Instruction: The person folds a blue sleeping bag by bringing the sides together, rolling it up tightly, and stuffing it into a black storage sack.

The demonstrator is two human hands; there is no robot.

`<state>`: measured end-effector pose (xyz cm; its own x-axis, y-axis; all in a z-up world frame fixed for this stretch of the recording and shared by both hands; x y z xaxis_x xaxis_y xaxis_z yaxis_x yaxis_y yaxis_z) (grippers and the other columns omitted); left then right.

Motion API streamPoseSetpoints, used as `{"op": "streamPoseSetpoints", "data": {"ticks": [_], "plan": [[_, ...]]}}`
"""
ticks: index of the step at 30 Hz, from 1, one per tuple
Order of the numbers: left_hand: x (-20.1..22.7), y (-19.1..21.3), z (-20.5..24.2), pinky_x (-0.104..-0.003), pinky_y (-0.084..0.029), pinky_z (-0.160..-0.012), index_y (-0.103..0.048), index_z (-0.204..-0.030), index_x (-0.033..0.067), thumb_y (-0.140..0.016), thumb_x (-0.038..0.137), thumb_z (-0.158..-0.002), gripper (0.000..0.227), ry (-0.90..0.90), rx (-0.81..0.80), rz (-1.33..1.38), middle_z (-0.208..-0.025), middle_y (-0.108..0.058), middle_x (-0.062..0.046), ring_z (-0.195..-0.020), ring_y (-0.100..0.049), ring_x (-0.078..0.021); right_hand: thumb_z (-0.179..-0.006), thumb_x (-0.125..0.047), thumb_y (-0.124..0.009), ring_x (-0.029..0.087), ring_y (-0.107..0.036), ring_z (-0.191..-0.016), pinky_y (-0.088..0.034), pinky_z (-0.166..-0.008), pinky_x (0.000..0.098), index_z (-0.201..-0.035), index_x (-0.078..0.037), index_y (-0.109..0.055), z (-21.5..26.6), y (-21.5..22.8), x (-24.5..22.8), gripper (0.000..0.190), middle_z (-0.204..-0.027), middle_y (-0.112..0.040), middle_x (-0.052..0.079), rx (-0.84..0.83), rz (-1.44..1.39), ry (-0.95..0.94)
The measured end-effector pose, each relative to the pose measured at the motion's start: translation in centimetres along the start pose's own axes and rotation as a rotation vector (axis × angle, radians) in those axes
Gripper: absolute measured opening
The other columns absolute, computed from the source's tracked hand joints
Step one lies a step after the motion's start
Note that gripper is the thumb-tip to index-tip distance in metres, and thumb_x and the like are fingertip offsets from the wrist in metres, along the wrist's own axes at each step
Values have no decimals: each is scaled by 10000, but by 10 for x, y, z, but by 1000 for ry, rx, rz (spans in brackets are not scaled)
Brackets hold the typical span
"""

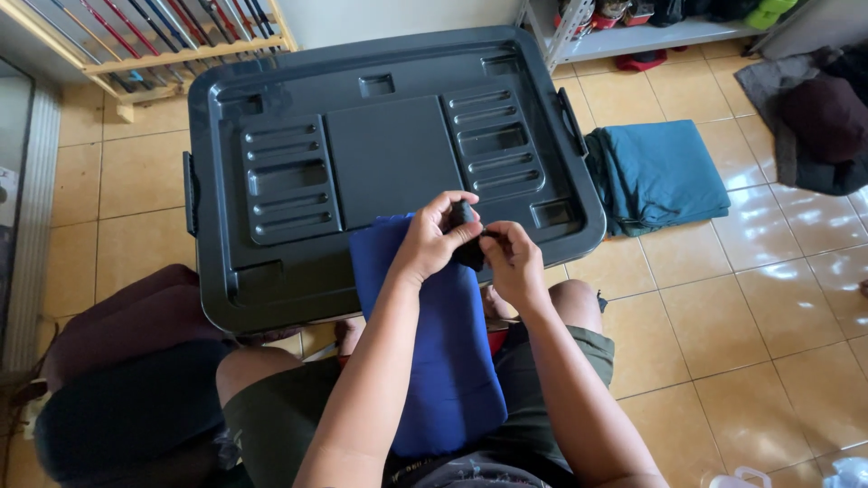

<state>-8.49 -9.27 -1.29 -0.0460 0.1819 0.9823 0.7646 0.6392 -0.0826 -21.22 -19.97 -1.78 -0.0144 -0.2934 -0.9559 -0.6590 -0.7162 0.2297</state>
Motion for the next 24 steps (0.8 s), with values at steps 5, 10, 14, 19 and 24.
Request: {"op": "streamPoseSetpoints", "data": {"ticks": [5,10,14,19,24], "plan": [[-8,5,1,-306,-598,-865,-680,-1281,99,-810,155,-924,384,68,44,123,-1000,-753,-98,-912,-693,-126,-977,-15,-688,156,-591,-523,-499,-484,281,-1020,59,-691,0,8,2,85,-636,-607,107,53,-187,-6],[13,-1,4,-325,-578,-882,-663,-1305,104,-760,162,-963,360,79,18,114,-1008,-744,-93,-939,-673,-138,-932,16,-749,158,-632,-576,-517,-527,270,-941,45,-675,-2,15,22,80,-691,-600,100,78,-379,-60],[11,5,1,-323,-562,-899,-649,-1327,103,-704,167,-1002,336,73,46,110,-959,-746,-98,-929,-666,-138,-936,-42,-764,148,-644,-945,-540,-841,312,-913,25,-655,-2,14,-5,130,-1092,-680,149,25,-320,-43],[9,11,4,-298,-557,-893,-623,-1336,97,-700,129,-1000,346,53,127,206,-969,-753,-107,-923,-667,-126,-925,-30,-756,60,-507,-735,-397,-667,209,-852,-8,-702,10,11,-22,94,-819,-664,72,-1,-249,-78],[10,11,3,-303,-600,-876,-633,-1298,71,-776,56,-933,392,-1,181,259,-1001,-763,-177,-923,-739,-182,-892,-2,-776,57,-443,-698,-333,-636,208,-809,-32,-698,18,31,-2,118,-742,-651,78,-16,-217,-79]]}}
Point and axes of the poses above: each hand's wrist, its own z-axis away from the middle knuckle, its own y-axis out of the back of the hand, x = y × z, the point moved 10 cm from there along -z, towards the middle knuckle
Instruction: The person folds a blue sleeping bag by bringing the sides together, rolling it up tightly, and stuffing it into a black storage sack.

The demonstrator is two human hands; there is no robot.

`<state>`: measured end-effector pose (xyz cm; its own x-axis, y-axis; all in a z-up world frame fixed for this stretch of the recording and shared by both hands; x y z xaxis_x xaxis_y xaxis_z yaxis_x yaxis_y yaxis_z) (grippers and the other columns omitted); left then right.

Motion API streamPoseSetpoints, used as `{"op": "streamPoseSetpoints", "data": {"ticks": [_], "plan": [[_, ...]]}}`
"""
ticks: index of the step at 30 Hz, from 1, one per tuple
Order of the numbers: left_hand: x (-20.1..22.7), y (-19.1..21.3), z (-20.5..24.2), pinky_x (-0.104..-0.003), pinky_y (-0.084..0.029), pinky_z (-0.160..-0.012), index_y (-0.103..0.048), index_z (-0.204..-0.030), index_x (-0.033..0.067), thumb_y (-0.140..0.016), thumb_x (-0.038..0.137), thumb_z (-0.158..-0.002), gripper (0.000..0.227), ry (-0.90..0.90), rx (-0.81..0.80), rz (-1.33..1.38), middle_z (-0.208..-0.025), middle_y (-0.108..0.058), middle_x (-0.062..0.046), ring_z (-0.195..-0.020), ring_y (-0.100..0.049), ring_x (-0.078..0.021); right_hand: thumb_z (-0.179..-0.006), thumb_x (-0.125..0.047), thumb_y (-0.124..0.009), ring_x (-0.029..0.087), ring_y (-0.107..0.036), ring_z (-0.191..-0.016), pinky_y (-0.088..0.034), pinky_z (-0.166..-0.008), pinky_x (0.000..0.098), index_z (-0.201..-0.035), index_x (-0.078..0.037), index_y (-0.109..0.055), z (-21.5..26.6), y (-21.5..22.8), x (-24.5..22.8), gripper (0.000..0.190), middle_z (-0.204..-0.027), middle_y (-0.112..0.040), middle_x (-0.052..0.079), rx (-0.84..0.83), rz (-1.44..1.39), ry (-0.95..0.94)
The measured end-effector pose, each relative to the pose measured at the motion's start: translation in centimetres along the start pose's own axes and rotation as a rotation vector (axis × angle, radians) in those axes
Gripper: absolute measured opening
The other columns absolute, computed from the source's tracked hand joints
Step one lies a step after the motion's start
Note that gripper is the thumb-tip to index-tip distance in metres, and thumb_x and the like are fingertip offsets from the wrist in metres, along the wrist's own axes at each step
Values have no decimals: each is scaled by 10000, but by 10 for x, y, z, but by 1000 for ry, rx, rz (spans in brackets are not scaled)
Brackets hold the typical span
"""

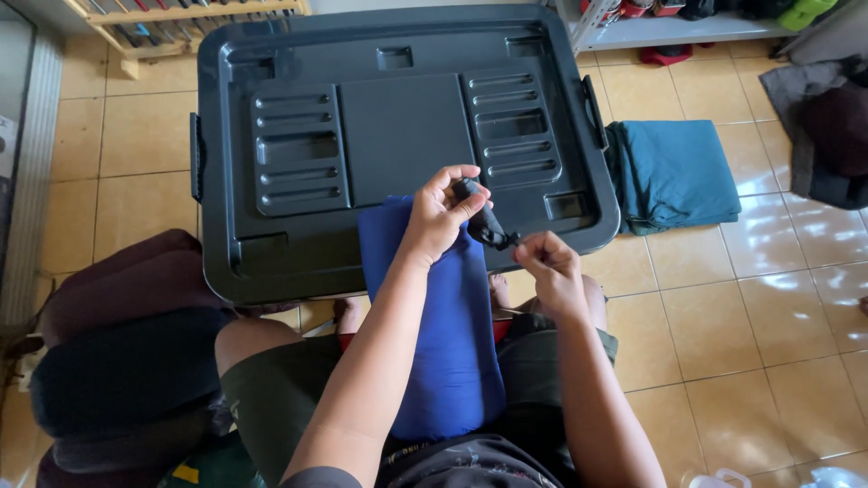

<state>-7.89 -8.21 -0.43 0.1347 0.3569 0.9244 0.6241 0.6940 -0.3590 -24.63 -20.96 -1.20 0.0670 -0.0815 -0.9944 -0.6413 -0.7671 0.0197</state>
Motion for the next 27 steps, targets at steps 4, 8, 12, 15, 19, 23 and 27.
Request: {"op": "streamPoseSetpoints", "data": {"ticks": [4,8,12,15,19,23,27], "plan": [[5,3,1,-261,-617,-831,-674,-1207,43,-830,18,-864,377,-8,84,105,-978,-774,-184,-884,-754,-164,-890,-57,-764,123,-629,-789,-464,-758,248,-811,-55,-729,18,-5,-48,87,-791,-727,85,-117,206,-162],[-7,17,-7,-258,-621,-819,-658,-1098,15,-834,2,-857,299,-35,180,192,-972,-778,-207,-884,-767,-190,-887,-15,-725,151,-606,-825,-476,-819,305,-762,-30,-690,22,-8,-32,130,-755,-686,108,-212,151,-227],[-16,26,-8,-277,-631,-818,-636,-1061,22,-821,3,-873,264,-70,229,156,-983,-774,-211,-889,-769,-207,-868,-139,-741,177,-702,-734,-519,-756,321,-744,-88,-725,31,7,-5,134,-725,-746,66,-346,340,-319],[-23,31,-10,-265,-620,-779,-646,-1034,68,-853,87,-868,266,-64,259,47,-941,-773,-139,-840,-749,-144,-880,0,-600,211,-615,-618,-543,-515,352,-796,78,-622,23,20,2,117,-757,-595,219,-220,-417,-285],[6,22,-4,-313,-553,-729,-666,-940,152,-814,277,-907,197,-160,268,-426,-825,-740,-39,-803,-702,-175,-872,-42,-712,301,-684,-824,-513,-774,381,-847,-2,-665,1,47,9,67,-801,-676,196,-22,270,-101],[7,15,-2,-323,-546,-727,-654,-951,181,-785,455,-917,305,-154,248,-537,-781,-722,-6,-777,-684,-180,-941,-236,-773,323,-660,-1199,-529,-950,494,-1170,-163,-638,8,6,-46,276,-1300,-672,69,18,656,11],[1,13,-2,-325,-540,-739,-668,-981,171,-758,460,-948,305,-91,160,-470,-786,-686,-17,-783,-654,-150,-804,-160,-905,356,-663,-1182,-518,-1007,474,-1337,-70,-635,4,-45,-46,605,-1244,-663,147,-153,354,235]]}}
Point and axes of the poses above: each hand's wrist, its own z-axis away from the middle knuckle, its own y-axis out of the back of the hand, x = y × z, the point moved 10 cm from there along -z, towards the middle knuckle
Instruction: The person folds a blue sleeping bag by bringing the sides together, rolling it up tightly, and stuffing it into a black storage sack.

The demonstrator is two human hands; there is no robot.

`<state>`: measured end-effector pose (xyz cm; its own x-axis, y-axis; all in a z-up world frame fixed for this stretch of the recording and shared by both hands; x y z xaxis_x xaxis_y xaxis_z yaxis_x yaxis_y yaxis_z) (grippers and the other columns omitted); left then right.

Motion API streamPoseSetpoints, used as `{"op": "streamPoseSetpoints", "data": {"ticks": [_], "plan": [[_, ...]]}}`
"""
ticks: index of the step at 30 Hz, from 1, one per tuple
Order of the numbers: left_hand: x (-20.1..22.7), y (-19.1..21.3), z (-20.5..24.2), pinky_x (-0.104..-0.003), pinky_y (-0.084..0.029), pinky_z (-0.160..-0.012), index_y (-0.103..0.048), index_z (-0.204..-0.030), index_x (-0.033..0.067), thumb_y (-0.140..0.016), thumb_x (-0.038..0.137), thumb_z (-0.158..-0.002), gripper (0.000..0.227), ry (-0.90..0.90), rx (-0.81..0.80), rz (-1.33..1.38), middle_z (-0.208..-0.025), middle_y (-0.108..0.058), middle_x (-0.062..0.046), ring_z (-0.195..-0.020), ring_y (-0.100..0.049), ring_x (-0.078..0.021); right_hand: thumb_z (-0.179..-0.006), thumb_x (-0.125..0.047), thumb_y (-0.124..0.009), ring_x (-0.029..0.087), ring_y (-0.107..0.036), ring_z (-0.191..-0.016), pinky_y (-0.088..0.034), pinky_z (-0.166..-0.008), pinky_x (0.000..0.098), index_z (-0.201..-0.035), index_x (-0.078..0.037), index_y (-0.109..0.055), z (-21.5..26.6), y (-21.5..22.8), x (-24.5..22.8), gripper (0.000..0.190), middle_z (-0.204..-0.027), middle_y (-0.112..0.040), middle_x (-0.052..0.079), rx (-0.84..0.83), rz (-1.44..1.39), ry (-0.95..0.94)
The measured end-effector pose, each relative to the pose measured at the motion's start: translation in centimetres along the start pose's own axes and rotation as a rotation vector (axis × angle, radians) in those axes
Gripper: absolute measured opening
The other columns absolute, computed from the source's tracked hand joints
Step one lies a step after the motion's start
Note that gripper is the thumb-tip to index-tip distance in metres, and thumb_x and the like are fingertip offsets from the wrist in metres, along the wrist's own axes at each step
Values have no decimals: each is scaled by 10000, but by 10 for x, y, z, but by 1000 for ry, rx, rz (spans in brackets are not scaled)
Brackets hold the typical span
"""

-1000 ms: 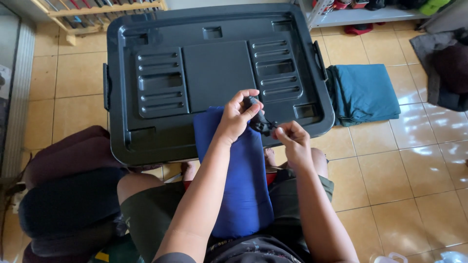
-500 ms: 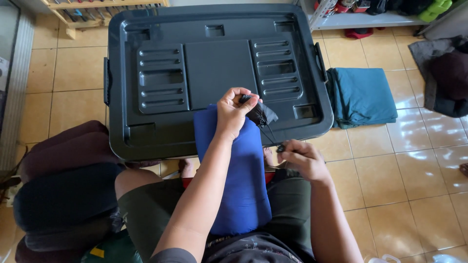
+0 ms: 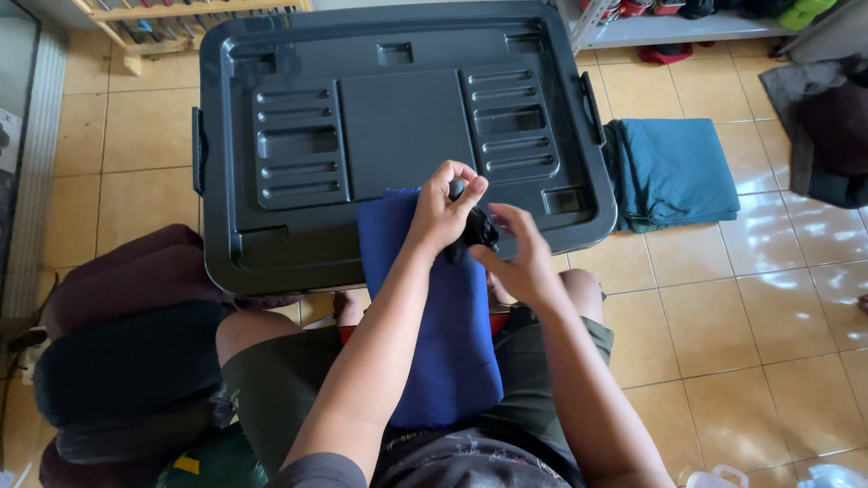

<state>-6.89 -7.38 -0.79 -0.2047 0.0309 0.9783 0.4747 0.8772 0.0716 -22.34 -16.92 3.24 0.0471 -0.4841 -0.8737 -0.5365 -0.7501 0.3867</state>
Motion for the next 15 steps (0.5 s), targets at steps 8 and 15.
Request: {"op": "streamPoseSetpoints", "data": {"ticks": [8,15], "plan": [[31,4,3,-282,-506,-885,-688,-1126,160,-956,184,-731,479,91,-158,266,-904,-733,-8,-919,-631,-95,-951,-36,-701,97,-607,-708,-502,-652,201,-948,-69,-726,-3,-3,53,42,-761,-617,4,293,-616,-483],[-17,-11,-4,-376,-567,-1012,-606,-1235,20,-643,-128,-767,492,95,-55,478,-1211,-640,-185,-1203,-644,-283,-919,-119,-771,369,-568,-401,-514,-406,372,-868,-143,-623,9,78,152,158,-711,-549,152,732,-901,-502]]}}
Point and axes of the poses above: each hand's wrist, its own z-axis away from the middle knuckle, its own y-axis out of the back of the hand, x = y × z, the point moved 10 cm from there along -z, towards the middle knuckle
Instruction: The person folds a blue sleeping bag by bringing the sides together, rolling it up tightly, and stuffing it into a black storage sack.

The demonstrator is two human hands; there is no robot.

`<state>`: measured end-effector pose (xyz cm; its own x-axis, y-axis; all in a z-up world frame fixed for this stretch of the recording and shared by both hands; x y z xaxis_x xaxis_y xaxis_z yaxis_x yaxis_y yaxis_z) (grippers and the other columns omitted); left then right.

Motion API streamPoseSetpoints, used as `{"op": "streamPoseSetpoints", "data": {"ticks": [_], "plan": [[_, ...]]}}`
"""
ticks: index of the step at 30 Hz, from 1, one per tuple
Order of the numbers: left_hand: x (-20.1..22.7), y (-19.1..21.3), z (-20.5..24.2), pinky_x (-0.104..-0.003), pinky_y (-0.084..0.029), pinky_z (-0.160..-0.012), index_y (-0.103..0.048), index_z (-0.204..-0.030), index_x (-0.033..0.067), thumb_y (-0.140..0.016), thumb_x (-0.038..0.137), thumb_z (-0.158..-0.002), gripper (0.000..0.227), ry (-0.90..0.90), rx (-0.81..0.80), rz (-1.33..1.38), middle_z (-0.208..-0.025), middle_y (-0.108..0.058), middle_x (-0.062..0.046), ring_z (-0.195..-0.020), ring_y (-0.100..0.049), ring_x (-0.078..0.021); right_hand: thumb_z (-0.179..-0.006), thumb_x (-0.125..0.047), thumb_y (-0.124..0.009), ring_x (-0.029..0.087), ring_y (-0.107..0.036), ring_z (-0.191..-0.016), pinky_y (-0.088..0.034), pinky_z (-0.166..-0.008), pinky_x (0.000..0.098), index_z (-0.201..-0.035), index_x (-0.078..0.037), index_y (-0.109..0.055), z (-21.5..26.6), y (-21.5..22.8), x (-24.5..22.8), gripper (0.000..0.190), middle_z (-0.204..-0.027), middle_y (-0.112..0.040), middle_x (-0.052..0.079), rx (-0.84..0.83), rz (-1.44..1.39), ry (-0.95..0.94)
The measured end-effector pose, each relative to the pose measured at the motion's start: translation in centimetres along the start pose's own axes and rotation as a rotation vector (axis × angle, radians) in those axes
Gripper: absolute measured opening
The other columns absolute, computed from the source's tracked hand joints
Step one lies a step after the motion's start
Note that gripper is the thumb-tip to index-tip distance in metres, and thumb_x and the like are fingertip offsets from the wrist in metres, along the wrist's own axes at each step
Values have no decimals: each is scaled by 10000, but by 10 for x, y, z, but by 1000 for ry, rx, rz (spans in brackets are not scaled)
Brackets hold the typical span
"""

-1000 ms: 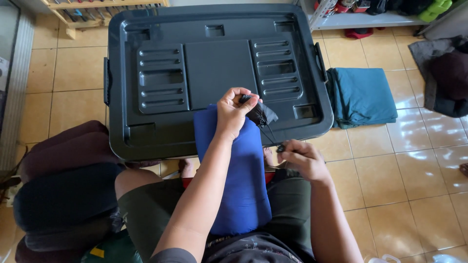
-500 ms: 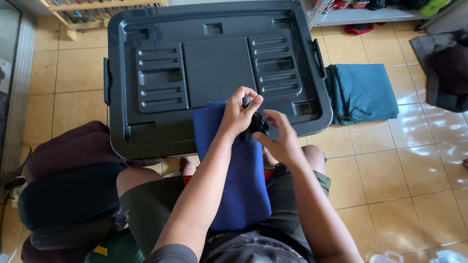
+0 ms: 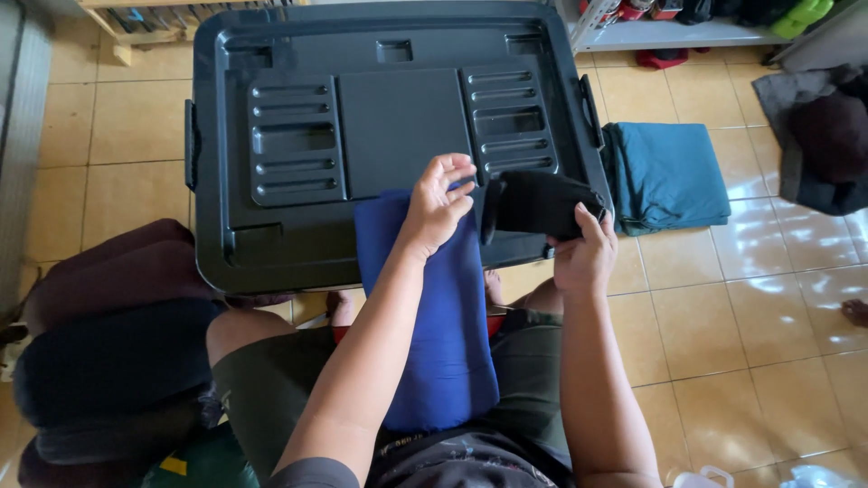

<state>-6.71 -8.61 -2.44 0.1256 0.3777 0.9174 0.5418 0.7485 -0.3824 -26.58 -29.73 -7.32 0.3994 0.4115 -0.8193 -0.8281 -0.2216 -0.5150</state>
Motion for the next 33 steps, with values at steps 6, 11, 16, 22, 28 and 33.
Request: {"op": "streamPoseSetpoints", "data": {"ticks": [6,11,16,22,28,33], "plan": [[6,-15,9,-257,-613,-820,-753,-1115,111,-884,155,-821,325,-4,-71,-206,-987,-719,-47,-901,-696,-109,-967,-247,-725,159,-595,-411,-613,-464,302,-1104,-134,-664,36,-53,-10,188,-701,-569,68,-193,321,88],[-4,-25,11,-213,-512,-632,-725,-985,98,-912,323,-812,340,68,-177,-274,-793,-722,-32,-713,-646,-80,-964,-40,-683,102,-646,-793,-548,-697,221,-1028,-22,-686,69,-98,32,66,-835,-605,39,-504,286,-21],[-2,-19,7,-199,-533,-632,-762,-956,180,-866,311,-851,198,107,-150,-341,-712,-731,22,-667,-656,-48,-886,9,-796,84,-603,-737,-517,-656,208,-940,-2,-708,60,-94,19,104,-777,-607,41,-458,412,58],[-17,-9,5,-233,-520,-630,-773,-924,173,-842,230,-851,115,88,-93,-393,-700,-705,1,-675,-626,-80,-822,59,-766,75,-625,-784,-505,-680,203,-872,-35,-712,44,-84,-25,118,-852,-691,64,-369,533,295],[15,-5,6,-288,-553,-645,-788,-950,180,-770,166,-889,65,-171,38,-494,-776,-692,-36,-736,-671,-158,-738,54,-724,248,-691,-692,-534,-597,322,-872,-69,-656,56,-94,-58,194,-818,-692,97,-428,1084,798],[57,4,16,-356,-591,-747,-752,-1018,141,-612,75,-958,166,-495,242,-614,-880,-693,-83,-859,-696,-289,-741,-120,-727,425,-685,-833,-538,-762,539,-939,-143,-638,27,-50,-5,219,-834,-657,118,-591,1594,576]]}}
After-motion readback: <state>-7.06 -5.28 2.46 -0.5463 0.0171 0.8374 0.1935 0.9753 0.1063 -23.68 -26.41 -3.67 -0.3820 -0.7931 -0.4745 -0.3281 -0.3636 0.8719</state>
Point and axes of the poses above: each hand's wrist, its own z-axis away from the middle knuckle, its own y-axis out of the back of the hand, x = y × z, the point moved 10 cm from there along -z, towards the middle knuckle
